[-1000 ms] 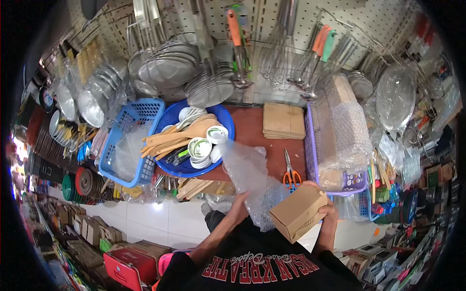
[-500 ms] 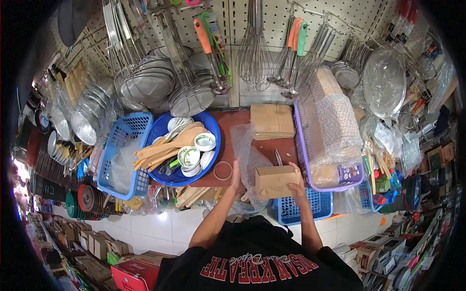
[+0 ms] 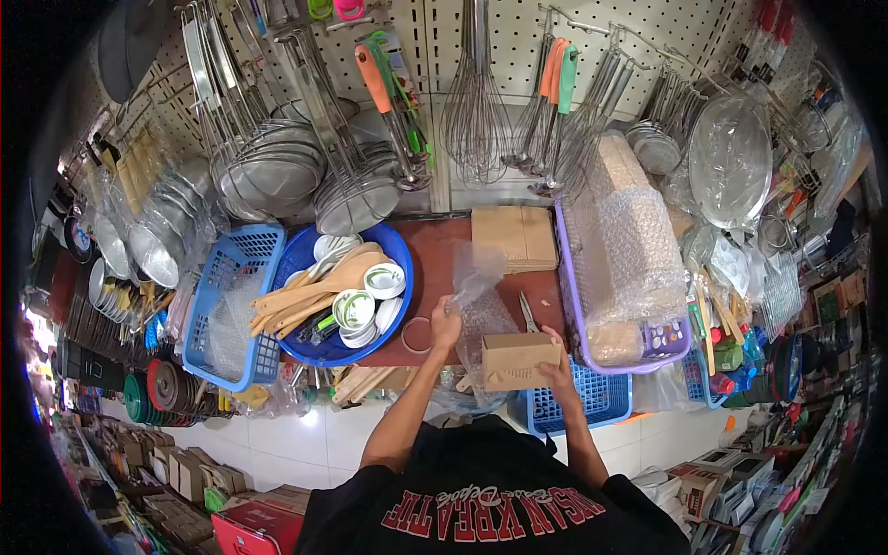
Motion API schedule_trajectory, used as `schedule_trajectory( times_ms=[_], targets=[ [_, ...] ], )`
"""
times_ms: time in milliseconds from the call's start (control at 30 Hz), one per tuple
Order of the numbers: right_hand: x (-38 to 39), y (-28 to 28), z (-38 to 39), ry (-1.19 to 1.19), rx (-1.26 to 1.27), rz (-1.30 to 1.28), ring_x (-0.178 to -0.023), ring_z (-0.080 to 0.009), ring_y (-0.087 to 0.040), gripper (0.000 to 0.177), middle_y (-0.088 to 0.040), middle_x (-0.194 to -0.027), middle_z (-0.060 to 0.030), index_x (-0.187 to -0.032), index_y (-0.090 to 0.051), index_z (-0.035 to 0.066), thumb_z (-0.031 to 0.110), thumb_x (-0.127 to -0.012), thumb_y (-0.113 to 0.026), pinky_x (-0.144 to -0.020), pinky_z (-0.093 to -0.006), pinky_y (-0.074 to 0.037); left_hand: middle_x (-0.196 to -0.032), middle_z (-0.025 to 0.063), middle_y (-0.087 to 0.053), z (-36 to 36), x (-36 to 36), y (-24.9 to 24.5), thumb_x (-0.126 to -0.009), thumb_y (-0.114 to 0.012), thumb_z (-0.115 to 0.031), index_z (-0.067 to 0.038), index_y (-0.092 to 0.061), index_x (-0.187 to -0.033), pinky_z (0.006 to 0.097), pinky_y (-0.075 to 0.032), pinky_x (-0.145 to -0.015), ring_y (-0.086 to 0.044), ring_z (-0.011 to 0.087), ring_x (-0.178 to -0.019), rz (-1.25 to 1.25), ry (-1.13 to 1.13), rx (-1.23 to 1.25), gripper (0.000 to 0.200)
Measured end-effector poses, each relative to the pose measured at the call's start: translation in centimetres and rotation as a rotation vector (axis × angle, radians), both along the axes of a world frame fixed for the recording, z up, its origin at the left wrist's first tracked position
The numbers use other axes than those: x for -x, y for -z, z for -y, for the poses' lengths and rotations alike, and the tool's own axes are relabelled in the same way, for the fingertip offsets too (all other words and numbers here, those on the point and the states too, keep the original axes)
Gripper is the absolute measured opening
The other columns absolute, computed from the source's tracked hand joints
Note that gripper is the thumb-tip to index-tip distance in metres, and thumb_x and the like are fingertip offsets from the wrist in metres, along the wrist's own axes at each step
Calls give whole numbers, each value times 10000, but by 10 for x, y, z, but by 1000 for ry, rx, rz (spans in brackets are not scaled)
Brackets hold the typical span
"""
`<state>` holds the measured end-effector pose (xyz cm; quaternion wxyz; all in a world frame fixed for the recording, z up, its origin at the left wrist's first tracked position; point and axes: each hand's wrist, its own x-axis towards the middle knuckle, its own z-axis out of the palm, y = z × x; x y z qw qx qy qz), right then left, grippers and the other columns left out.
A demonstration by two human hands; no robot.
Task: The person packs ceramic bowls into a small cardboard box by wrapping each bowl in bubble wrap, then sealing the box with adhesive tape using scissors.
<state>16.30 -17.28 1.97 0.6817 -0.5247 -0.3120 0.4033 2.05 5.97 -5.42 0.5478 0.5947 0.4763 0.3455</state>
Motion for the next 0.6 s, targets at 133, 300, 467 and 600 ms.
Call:
schedule_trajectory(
  times_ms=[133, 300, 467, 600],
  targets=[
    [2, 2, 4, 13, -1, -18, -1226, -218, -473, 798, -506, -1308, -102, -1461, -372, 73, 250, -755, -698, -1064, -341, -350, -1019, 77, -677, -7, 0, 29, -947, -450, -103, -71, -629, -1100, 373, -492, -910, -634, 243, -1009, 537, 69, 351, 238],
    [5, -6, 1, -10, 30, -42, -1271, -222, -443, 833, -476, -1332, -100, -1471, -336, 39, 270, -746, -677, -1087, -335, -323, -1064, 60, -635, -6, -7, -18, -948, -481, -131, -63, -562, -1154, 355, -482, -947, -606, 215, -1036, 945, 180, 736, 232],
    [-4, 8, -13, -6, -22, -25, -1239, -219, -464, 827, -491, -1312, -97, -1466, -353, 58, 261, -750, -714, -1065, -336, -348, -1136, 99, -630, -27, -26, 22, -967, -552, -246, -27, -547, -1209, 364, -468, -966, -601, 230, -1063, 518, 172, 341, 327],
    [-9, 14, -24, -21, -32, 27, -1224, -218, -476, 817, -499, -1306, -93, -1463, -361, 64, 230, -754, -731, -1054, -334, -361, -1217, 126, -608, -38, -38, -20, -981, -548, -368, -13, -523, -1272, 363, -464, -967, -590, 243, -1106, 365, 165, 210, 459]
  ],
)
